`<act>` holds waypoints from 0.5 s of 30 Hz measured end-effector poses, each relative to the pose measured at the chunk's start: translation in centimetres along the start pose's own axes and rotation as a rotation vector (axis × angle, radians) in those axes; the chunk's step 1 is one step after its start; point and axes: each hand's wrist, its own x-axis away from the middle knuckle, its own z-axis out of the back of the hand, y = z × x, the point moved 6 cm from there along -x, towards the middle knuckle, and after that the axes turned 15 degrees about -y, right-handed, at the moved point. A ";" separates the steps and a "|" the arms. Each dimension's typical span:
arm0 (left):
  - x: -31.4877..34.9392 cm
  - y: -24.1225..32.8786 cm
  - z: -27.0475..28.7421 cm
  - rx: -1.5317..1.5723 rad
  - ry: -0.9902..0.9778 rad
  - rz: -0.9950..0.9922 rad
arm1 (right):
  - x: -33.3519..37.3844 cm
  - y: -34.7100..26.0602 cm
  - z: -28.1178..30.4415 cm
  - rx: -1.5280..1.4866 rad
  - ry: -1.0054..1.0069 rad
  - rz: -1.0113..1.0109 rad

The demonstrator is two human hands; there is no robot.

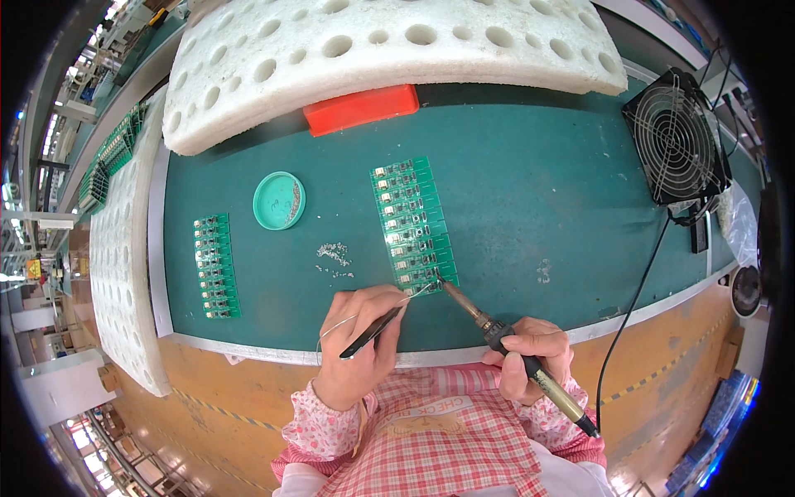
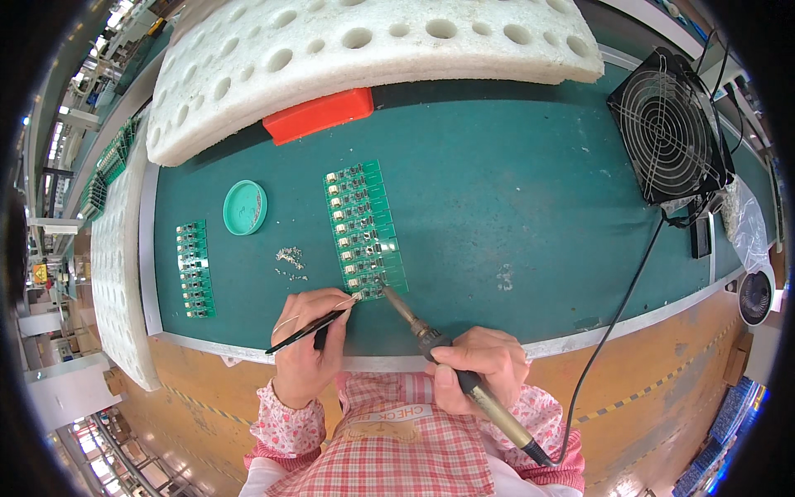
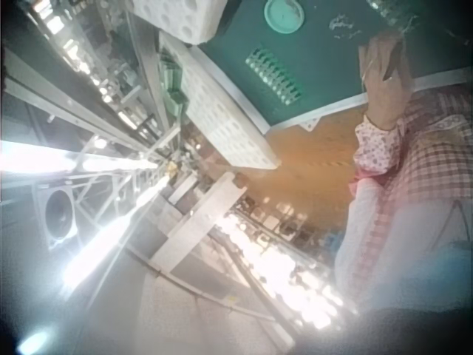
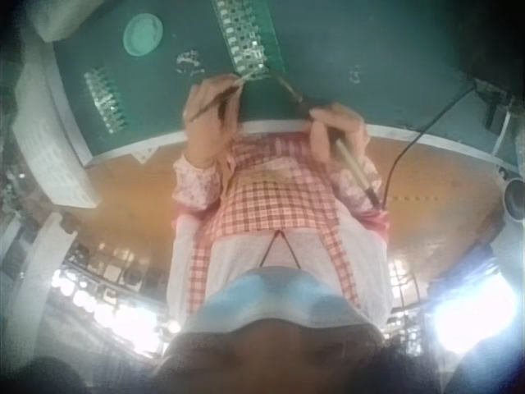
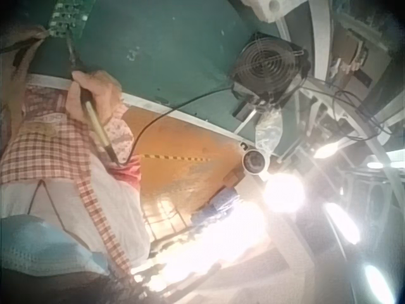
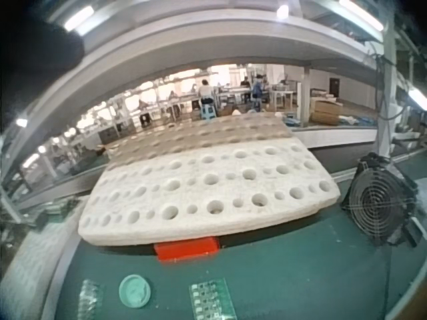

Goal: The person solders electronic components onto a series of printed circuit board strips using a soldering iron and solder wire. The components are held in place with tweezers while being soldered.

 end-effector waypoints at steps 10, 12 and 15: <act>0.0 0.0 0.0 -0.007 -0.005 0.011 | 0.2 -0.1 0.3 -0.051 -0.043 0.041; 0.0 0.0 0.0 -0.001 0.002 0.011 | 0.6 0.0 0.6 -0.095 -0.043 0.042; -0.1 0.0 0.0 -0.007 0.005 0.006 | 1.0 0.4 0.6 -0.185 -0.064 0.000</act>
